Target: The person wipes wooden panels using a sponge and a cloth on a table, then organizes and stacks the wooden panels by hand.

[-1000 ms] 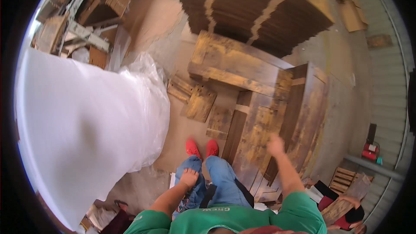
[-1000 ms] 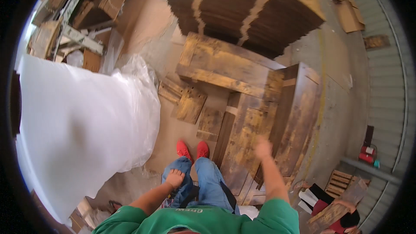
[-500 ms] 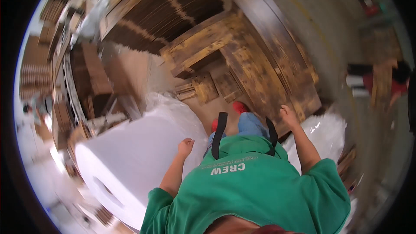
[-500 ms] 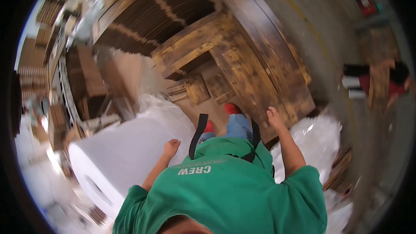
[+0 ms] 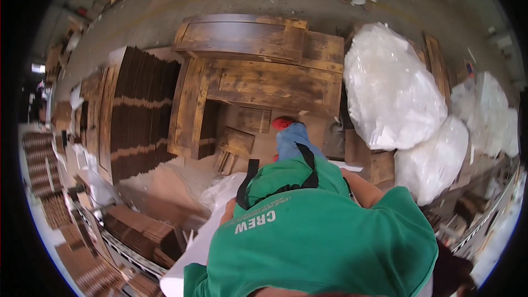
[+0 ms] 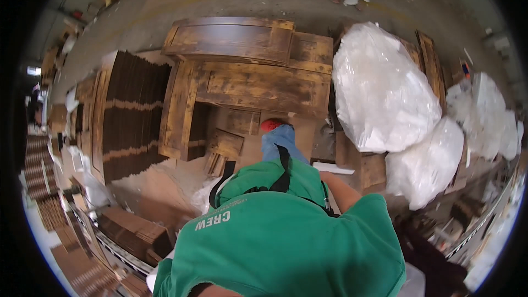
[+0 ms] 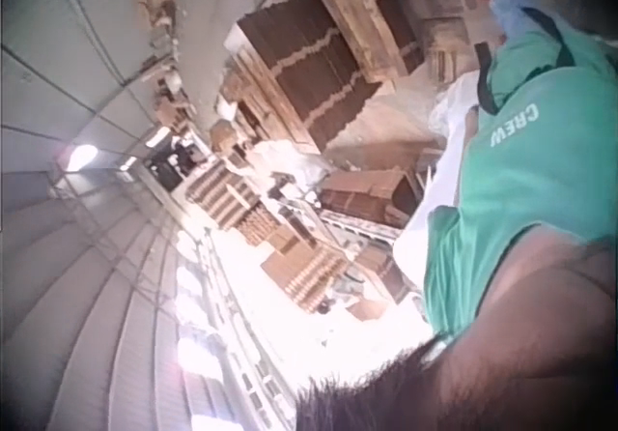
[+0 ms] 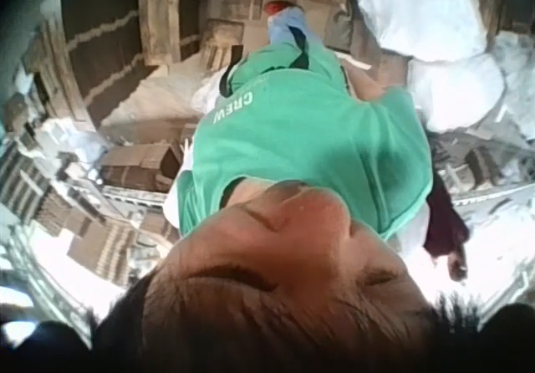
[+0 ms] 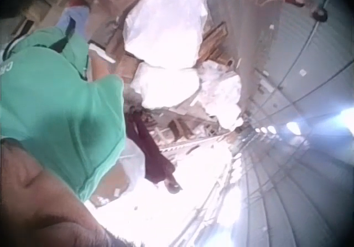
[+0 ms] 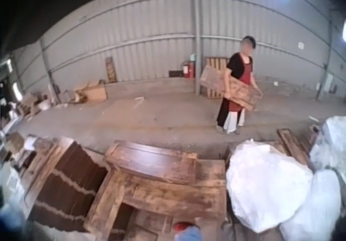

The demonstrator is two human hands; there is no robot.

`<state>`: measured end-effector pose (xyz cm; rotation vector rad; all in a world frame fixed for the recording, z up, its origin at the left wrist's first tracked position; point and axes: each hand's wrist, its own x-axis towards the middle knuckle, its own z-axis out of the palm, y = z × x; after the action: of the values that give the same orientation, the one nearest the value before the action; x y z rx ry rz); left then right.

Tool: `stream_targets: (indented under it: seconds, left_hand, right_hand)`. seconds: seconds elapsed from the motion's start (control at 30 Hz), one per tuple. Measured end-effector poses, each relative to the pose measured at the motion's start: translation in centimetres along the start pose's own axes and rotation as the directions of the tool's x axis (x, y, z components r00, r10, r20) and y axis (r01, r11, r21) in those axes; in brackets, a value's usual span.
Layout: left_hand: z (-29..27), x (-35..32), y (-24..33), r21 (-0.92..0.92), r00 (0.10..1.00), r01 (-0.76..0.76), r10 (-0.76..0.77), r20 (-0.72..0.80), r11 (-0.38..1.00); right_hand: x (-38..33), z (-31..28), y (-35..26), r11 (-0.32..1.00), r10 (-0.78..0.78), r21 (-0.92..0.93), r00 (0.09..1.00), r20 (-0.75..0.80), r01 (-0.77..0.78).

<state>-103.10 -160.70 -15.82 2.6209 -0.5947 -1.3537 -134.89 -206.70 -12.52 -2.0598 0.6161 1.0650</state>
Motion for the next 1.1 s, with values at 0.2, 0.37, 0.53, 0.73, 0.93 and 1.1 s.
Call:
stream_targets:
  seconds: [0.2, 0.37, 0.53, 0.73, 0.93, 1.1]
  left_hand:
    - [-14.5, 2.9, 17.6, 0.031, 0.950, -0.257, 0.259, -0.177, 0.966]
    - [-16.3, 0.6, 22.8, -0.236, 0.914, -0.335, 0.254, -0.317, 0.912]
    - [-11.1, 2.4, 10.0, 0.019, 0.965, -0.227, 0.228, -0.126, 0.974]
    - [-8.7, 4.3, 2.3, 0.114, 0.994, -0.099, 0.105, -0.042, 0.988]
    - [-12.0, 9.8, 8.7, 0.149, 0.969, -0.237, 0.244, -0.032, 0.960]
    - [-13.4, 13.7, 13.1, 0.139, 0.901, -0.413, 0.426, -0.080, 0.900]
  right_hand:
    - [3.1, 5.3, 3.4, 0.945, 0.015, 0.319, 0.959, -0.283, 0.079]
    - [0.4, -0.1, 2.1, 0.974, 0.188, 0.159, 0.970, -0.155, -0.163]
    - [1.7, -0.9, 2.2, 0.980, 0.190, 0.105, 0.958, -0.217, -0.171]
    - [3.7, -0.9, 1.0, 0.822, 0.214, 0.561, 0.966, -0.147, -0.097]
    - [-0.9, -2.8, 0.9, 0.889, 0.258, 0.450, 0.898, -0.356, -0.077]
    - [-4.7, -2.9, 0.9, 0.918, 0.359, 0.295, 0.872, -0.332, -0.266]
